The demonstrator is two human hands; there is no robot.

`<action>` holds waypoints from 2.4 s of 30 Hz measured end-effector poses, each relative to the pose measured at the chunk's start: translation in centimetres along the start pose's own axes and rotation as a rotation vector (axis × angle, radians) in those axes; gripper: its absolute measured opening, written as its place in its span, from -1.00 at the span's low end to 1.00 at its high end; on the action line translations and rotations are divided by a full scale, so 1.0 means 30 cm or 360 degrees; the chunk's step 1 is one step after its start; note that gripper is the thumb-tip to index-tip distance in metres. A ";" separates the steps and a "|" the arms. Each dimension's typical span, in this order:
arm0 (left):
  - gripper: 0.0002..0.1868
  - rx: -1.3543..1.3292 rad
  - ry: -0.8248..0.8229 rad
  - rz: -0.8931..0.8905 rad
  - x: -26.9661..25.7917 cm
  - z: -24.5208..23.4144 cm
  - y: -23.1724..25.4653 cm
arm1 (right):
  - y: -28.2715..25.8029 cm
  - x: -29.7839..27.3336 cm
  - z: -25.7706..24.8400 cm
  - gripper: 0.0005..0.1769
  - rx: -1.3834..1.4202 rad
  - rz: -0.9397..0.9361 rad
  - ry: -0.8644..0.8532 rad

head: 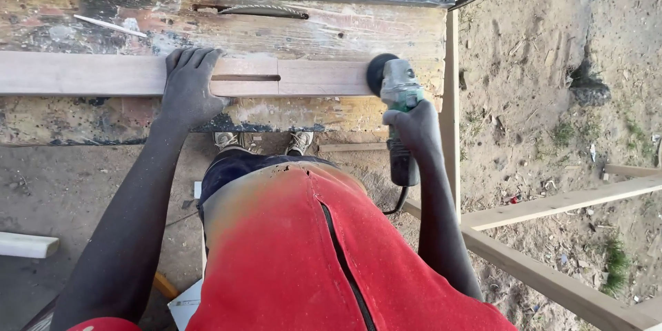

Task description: Sanding a wooden plank using an angle grinder with a sanding disc on a workbench.

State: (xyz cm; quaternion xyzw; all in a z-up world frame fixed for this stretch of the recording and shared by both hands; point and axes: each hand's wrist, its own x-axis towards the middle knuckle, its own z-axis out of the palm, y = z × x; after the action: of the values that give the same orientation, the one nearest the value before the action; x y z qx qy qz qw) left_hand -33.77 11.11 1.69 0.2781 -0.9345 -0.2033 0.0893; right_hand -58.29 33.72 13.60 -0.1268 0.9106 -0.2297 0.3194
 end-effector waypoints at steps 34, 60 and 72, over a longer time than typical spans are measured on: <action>-0.28 -0.0034 -0.0117 0.0032 -0.005 -0.030 -0.035 | -0.024 0.065 0.030 -0.66 -0.0150 0.0038 0.0117; -0.34 0.0066 0.0019 0.0102 -0.003 -0.042 -0.016 | -0.114 0.011 0.219 -0.68 -0.0071 -0.0084 -0.0056; -0.29 0.0087 -0.0369 0.0160 0.085 -0.070 -0.049 | 0.084 0.003 0.006 -0.70 -0.0009 0.0079 0.0269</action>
State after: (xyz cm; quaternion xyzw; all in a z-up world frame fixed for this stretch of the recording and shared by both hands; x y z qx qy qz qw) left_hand -34.58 7.88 3.10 0.2079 -0.9565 -0.2039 -0.0167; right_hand -58.46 35.80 12.15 -0.0852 0.9377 -0.2292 0.2467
